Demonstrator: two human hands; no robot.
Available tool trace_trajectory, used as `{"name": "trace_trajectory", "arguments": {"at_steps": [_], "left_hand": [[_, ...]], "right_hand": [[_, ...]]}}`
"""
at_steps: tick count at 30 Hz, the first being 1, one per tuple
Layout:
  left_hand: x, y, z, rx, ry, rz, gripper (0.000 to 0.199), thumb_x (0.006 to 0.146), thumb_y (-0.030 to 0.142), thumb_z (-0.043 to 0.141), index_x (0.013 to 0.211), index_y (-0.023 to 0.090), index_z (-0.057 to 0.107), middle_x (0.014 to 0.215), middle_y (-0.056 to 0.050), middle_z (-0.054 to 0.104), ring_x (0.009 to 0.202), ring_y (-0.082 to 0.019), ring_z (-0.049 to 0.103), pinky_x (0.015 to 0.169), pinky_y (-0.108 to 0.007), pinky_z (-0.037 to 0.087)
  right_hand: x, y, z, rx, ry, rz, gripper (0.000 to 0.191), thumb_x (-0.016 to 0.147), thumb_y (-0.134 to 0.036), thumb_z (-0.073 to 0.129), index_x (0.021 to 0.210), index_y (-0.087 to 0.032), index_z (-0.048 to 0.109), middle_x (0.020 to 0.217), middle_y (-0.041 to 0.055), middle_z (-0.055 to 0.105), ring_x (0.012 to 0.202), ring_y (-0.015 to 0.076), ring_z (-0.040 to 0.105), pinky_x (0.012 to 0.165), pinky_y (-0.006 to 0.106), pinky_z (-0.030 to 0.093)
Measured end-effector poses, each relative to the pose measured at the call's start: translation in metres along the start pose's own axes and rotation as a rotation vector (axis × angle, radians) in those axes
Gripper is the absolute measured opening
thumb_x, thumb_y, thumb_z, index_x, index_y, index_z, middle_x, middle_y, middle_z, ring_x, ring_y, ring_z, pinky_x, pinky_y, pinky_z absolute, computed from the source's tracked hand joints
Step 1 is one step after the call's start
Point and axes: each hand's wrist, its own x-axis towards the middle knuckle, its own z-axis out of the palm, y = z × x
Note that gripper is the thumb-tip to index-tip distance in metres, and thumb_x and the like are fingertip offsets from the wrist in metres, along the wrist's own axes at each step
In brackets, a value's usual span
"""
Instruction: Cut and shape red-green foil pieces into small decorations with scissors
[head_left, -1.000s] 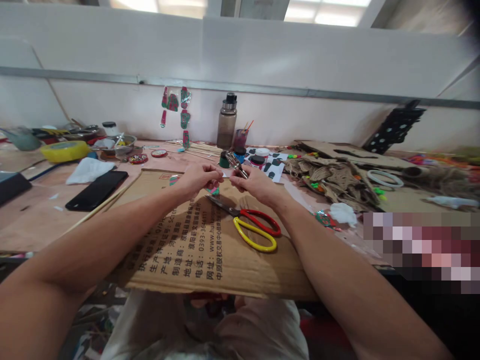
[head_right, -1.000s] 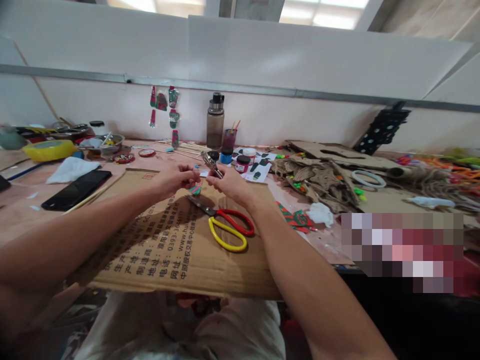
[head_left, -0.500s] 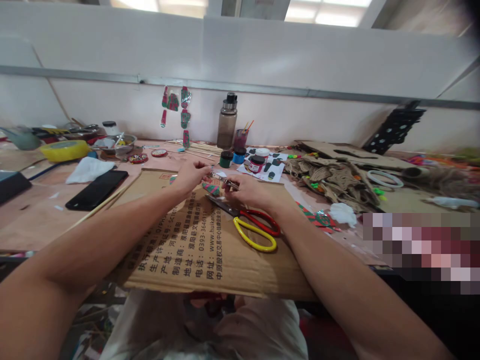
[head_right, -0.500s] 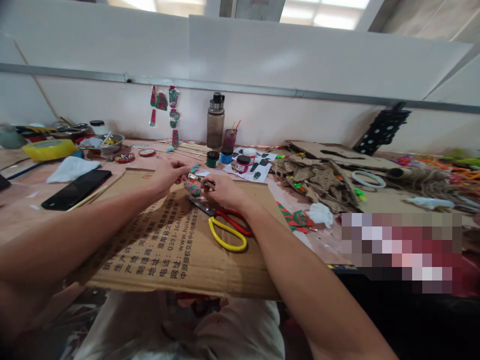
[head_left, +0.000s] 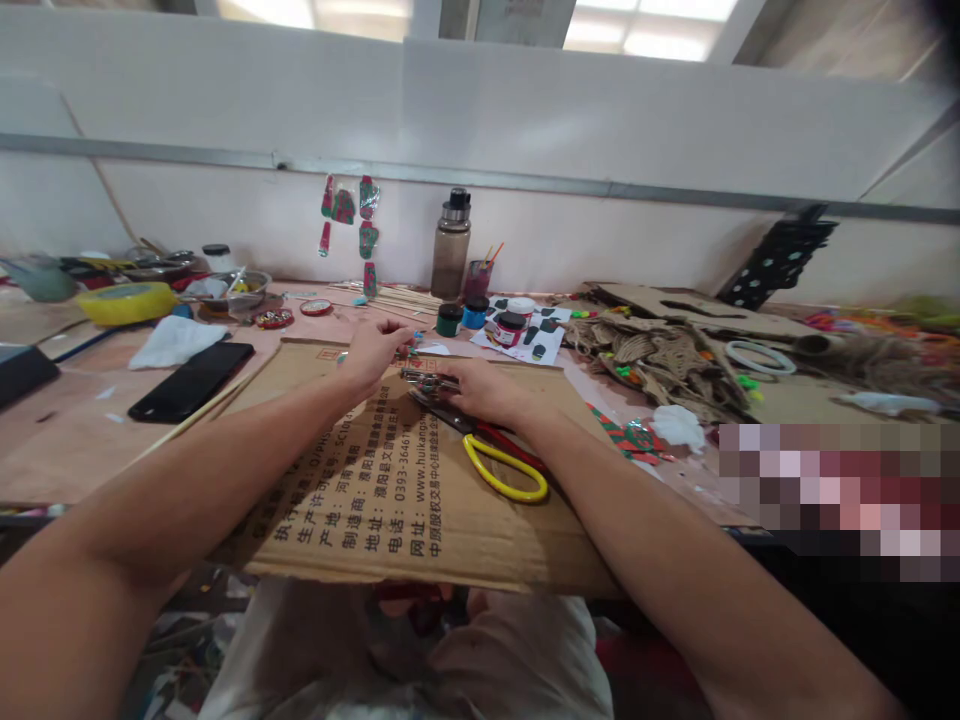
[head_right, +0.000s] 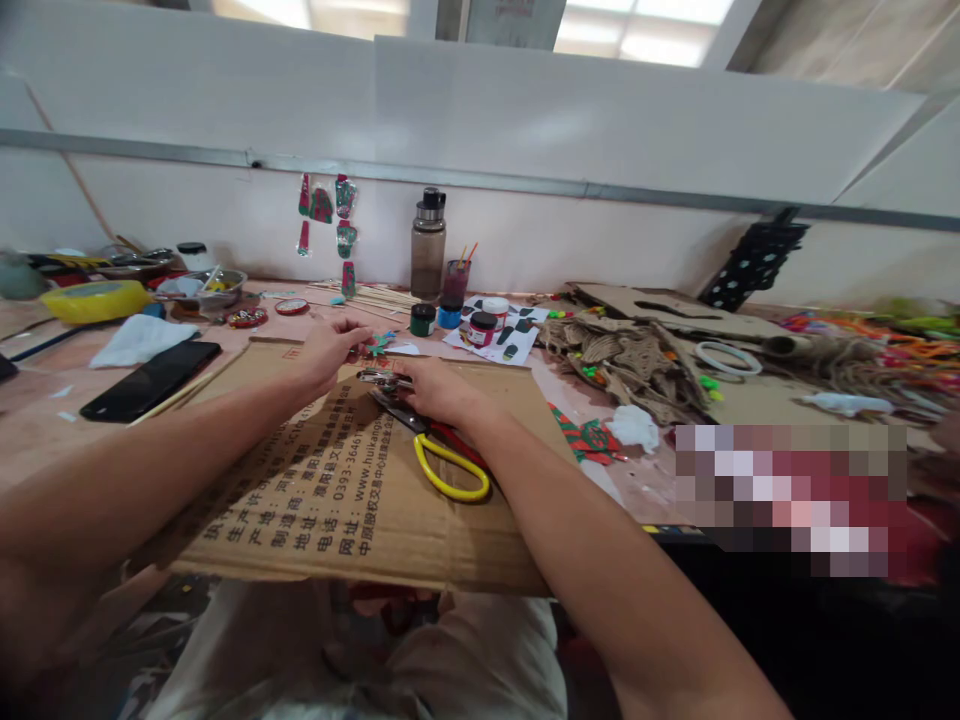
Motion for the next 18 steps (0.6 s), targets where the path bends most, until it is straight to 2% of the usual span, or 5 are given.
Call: {"name": "trace_trajectory", "arguments": {"at_steps": [3,6,9,12,18], "left_hand": [[-0.001,0.000,0.001,-0.029,-0.002,0.005,0.020,0.073,0.022,0.076,0.065,0.016,0.059,0.062,0.001,0.060,0.055,-0.009,0.049,0.054,-0.023,0.037],[-0.004,-0.001,0.005,-0.085,-0.040,-0.030,0.017,0.075,0.019,0.077,0.067,0.015,0.062,0.065,0.000,0.063,0.055,-0.008,0.050,0.053,-0.021,0.037],[-0.011,-0.003,0.012,-0.174,-0.203,-0.124,0.015,0.073,0.019,0.082,0.075,0.013,0.068,0.071,-0.003,0.067,0.060,-0.009,0.057,0.055,-0.021,0.040],[-0.019,-0.004,0.019,-0.281,-0.365,-0.191,0.023,0.068,0.020,0.088,0.083,0.012,0.073,0.076,-0.005,0.070,0.068,-0.011,0.064,0.058,-0.021,0.042],[-0.023,-0.003,0.023,-0.292,-0.358,-0.252,0.023,0.063,0.018,0.091,0.077,0.013,0.073,0.074,-0.004,0.071,0.065,-0.009,0.062,0.059,-0.020,0.042]], "right_hand": [[0.002,0.002,0.000,0.016,0.165,0.100,0.037,0.085,-0.008,0.061,0.116,-0.023,0.075,0.113,0.0047,0.077,0.106,0.0223,0.067,0.095,0.031,0.050],[0.004,0.007,-0.002,0.242,0.405,0.209,0.011,0.083,-0.021,0.065,0.091,-0.017,0.070,0.091,0.0050,0.072,0.086,0.0198,0.064,0.080,0.030,0.051],[0.004,0.010,-0.002,0.618,0.517,0.226,0.024,0.074,-0.036,0.071,0.088,-0.019,0.062,0.082,0.0005,0.063,0.071,0.0152,0.056,0.066,0.028,0.047],[0.004,0.008,0.000,0.848,0.547,0.218,0.033,0.066,-0.040,0.075,0.087,-0.020,0.059,0.077,-0.0028,0.058,0.065,0.0122,0.051,0.060,0.026,0.043],[0.005,0.000,0.003,1.008,0.572,0.226,0.040,0.060,-0.039,0.080,0.088,-0.021,0.058,0.078,-0.0047,0.057,0.066,0.0111,0.052,0.060,0.025,0.042]]}}
